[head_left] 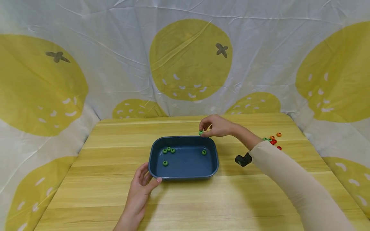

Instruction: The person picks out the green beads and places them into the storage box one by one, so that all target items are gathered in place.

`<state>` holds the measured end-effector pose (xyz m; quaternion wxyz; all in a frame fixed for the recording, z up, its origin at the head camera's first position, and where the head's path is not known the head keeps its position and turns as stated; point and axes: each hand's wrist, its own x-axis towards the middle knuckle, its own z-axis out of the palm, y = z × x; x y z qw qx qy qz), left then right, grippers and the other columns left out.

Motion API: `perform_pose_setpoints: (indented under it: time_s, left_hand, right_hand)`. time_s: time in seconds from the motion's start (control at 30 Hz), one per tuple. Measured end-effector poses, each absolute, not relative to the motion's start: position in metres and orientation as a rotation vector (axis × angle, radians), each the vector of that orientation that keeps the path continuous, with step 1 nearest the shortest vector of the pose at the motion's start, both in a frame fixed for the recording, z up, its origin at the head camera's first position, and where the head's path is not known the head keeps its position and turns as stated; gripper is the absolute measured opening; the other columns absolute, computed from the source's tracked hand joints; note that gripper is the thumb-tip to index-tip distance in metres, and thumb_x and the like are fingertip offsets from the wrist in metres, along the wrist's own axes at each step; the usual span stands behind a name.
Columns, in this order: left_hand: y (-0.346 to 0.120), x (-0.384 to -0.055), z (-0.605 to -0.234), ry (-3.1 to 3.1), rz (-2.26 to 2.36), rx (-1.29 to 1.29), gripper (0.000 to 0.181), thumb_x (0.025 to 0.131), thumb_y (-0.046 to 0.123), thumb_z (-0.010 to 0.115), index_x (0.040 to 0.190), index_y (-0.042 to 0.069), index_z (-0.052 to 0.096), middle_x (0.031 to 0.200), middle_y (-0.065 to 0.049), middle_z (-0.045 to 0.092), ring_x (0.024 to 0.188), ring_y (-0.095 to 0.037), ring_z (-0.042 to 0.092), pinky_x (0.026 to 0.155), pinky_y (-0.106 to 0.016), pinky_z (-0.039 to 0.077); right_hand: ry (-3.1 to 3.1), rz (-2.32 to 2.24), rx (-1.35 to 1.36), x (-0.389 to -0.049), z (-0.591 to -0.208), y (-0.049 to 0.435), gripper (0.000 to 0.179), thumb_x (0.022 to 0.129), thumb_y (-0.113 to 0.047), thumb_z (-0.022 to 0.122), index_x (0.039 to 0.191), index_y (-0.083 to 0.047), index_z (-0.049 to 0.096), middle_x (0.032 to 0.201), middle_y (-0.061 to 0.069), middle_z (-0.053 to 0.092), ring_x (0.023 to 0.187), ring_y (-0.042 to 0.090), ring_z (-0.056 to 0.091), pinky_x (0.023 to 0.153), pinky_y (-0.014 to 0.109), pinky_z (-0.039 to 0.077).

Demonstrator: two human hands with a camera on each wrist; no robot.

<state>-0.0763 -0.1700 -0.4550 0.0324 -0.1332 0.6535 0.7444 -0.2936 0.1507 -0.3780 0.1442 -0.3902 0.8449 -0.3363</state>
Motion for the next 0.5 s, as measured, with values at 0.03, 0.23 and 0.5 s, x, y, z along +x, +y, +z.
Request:
perform_pose_setpoints:
  time_s: [0.03,0.23,0.5]
  left_hand:
    - [-0.17,-0.076,-0.455,2.014,2.294,-0.408,0.079,0.091,-0.002,0.077,0.157,0.01,0.035,0.159,-0.007,0.039,0.144,-0.03,0.037,0.096,-0.018,0.046]
    - [-0.17,-0.077,-0.457,2.016,2.294,-0.407,0.08,0.09,-0.002,0.077,0.157,0.01,0.034,0.159,-0.008,0.039,0.145,-0.031,0.035,0.095,-0.017,0.046]
    - [-0.171,-0.077,-0.455,2.018,2.282,-0.418,0.082,0.089,-0.001,0.079,0.157,0.01,0.034,0.16,-0.008,0.038,0.146,-0.03,0.035,0.095,-0.017,0.046]
  right_hand:
    - [2.43,-0.963,-1.138,-0.293,-0.379,0.148,0.01,0.093,-0.015,0.076,0.103,-0.012,0.073,0.102,-0.003,0.07,0.101,0.02,0.066,0.091,0.043,0.054]
    - [2.396,-0.954,-1.21,-0.292,-0.379,0.127,0.013,0.093,-0.015,0.077,0.104,-0.011,0.073,0.102,-0.003,0.069,0.101,0.019,0.066,0.091,0.042,0.054]
    - [2.357,-0.972,-1.281,-0.292,-0.377,0.093,0.013,0.092,-0.014,0.078,0.104,-0.011,0.074,0.102,-0.003,0.07,0.099,0.018,0.065,0.092,0.048,0.053]
